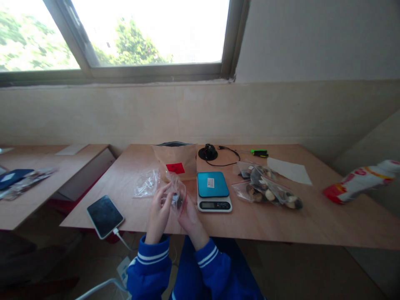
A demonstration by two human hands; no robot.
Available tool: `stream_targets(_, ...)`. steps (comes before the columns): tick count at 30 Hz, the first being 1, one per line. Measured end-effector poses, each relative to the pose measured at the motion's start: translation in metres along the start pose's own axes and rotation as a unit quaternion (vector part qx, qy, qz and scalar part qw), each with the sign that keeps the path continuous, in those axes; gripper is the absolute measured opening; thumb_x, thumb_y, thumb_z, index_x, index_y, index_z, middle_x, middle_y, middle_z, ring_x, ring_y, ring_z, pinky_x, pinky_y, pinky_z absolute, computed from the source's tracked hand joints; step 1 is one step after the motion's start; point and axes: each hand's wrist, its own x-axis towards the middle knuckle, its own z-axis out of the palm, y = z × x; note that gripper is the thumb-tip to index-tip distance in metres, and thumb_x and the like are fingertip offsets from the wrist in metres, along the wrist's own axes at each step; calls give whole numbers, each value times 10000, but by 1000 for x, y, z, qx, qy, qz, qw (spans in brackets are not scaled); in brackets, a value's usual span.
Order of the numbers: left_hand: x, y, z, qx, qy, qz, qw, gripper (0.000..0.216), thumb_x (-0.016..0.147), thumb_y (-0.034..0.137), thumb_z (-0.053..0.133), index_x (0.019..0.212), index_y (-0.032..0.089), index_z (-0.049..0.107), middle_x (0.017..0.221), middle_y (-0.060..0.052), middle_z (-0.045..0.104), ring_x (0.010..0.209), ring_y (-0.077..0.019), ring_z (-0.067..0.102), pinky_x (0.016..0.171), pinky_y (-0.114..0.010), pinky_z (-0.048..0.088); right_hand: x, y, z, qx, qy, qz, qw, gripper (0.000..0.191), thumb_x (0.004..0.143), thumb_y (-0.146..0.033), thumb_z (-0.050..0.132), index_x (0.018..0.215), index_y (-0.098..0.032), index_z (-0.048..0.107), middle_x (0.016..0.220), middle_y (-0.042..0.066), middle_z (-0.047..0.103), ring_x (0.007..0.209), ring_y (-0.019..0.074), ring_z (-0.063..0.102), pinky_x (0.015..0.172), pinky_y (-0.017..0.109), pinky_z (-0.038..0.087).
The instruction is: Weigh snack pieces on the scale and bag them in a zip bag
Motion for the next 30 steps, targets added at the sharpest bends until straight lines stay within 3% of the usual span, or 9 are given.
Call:
stream_targets(4, -1, -3, -8, 88, 41, 40, 994, 227, 779, 328, 611, 950, 204, 691, 983, -73, 662, 838, -207, 633, 753, -316, 485, 5, 12, 2, 45, 20, 55, 997, 121, 794, -276, 663, 858, -173, 668, 815, 12, 702, 739, 119, 645, 695, 232, 553)
stream_targets(6, -1, -4, -6, 109, 31, 48, 992, 165, 766, 317, 628, 872, 205, 686, 884, -59, 669, 790, -206, 631, 743, -319, 489, 5, 15, 3, 44, 25, 57, 997, 127, 793, -294, 673, 834, -173, 668, 814, 16, 703, 750, 128, 648, 707, 242, 556)
stream_targets(11, 0, -1, 1, 60, -21, 34, 997, 69, 729, 256, 652, 779, 211, 664, 777, -39, 671, 738, -198, 635, 691, -300, 500, -1, 11, 6, 15, 5, 13, 1000, 115, 785, -288, 680, 860, -201, 685, 878, 5, 709, 794, 133, 649, 780, 245, 545)
stream_targets(14, 1, 2, 1, 38, -11, 16, 999, 123, 722, 301, 652, 793, 201, 648, 805, -40, 673, 737, -193, 638, 691, -304, 501, -2, 4, 5, -7, -7, -6, 1000, 65, 796, -250, 654, 846, -217, 678, 857, -11, 697, 745, 107, 636, 775, 214, 532)
stream_targets(17, 5, 2, -3, 10, 33, -11, 999, 181, 718, 338, 627, 808, 182, 608, 846, -50, 672, 769, -192, 639, 716, -316, 506, 3, -2, -1, -24, 35, -21, 999, 46, 800, -266, 649, 792, -221, 645, 766, -16, 657, 703, 100, 619, 752, 216, 533)
stream_targets(20, 12, -2, -10, -99, 98, -76, 987, 179, 709, 326, 573, 795, 176, 527, 870, -57, 673, 738, -177, 644, 696, -320, 519, 10, -10, -6, -34, 77, -43, 996, 117, 798, -305, 655, 740, -220, 600, 744, 5, 621, 774, 128, 628, 729, 248, 549)
stream_targets(24, 34, -11, -29, -175, 184, -148, 956, 160, 685, 257, 470, 809, 165, 511, 801, -51, 664, 582, -125, 599, 532, -233, 464, 9, -27, -2, -2, 73, -51, 996, 128, 792, -289, 682, 742, -216, 589, 789, 24, 609, 852, 154, 636, 646, 263, 570)
stream_targets(27, 60, -22, -48, -97, 256, -156, 949, 195, 700, 209, 410, 854, 160, 517, 750, -29, 635, 489, -74, 496, 454, -179, 373, 0, -43, 10, 74, 82, -43, 993, 117, 811, -220, 671, 723, -213, 595, 762, 6, 597, 796, 122, 636, 581, 210, 563)
stream_targets(30, 90, -35, -62, 22, 270, -182, 945, 148, 699, 176, 446, 824, 156, 522, 702, -18, 599, 507, -91, 498, 476, -202, 397, -9, -61, 27, 95, 52, -38, 993, 130, 831, -200, 656, 712, -212, 604, 753, -1, 600, 782, 99, 632, 578, 171, 555)
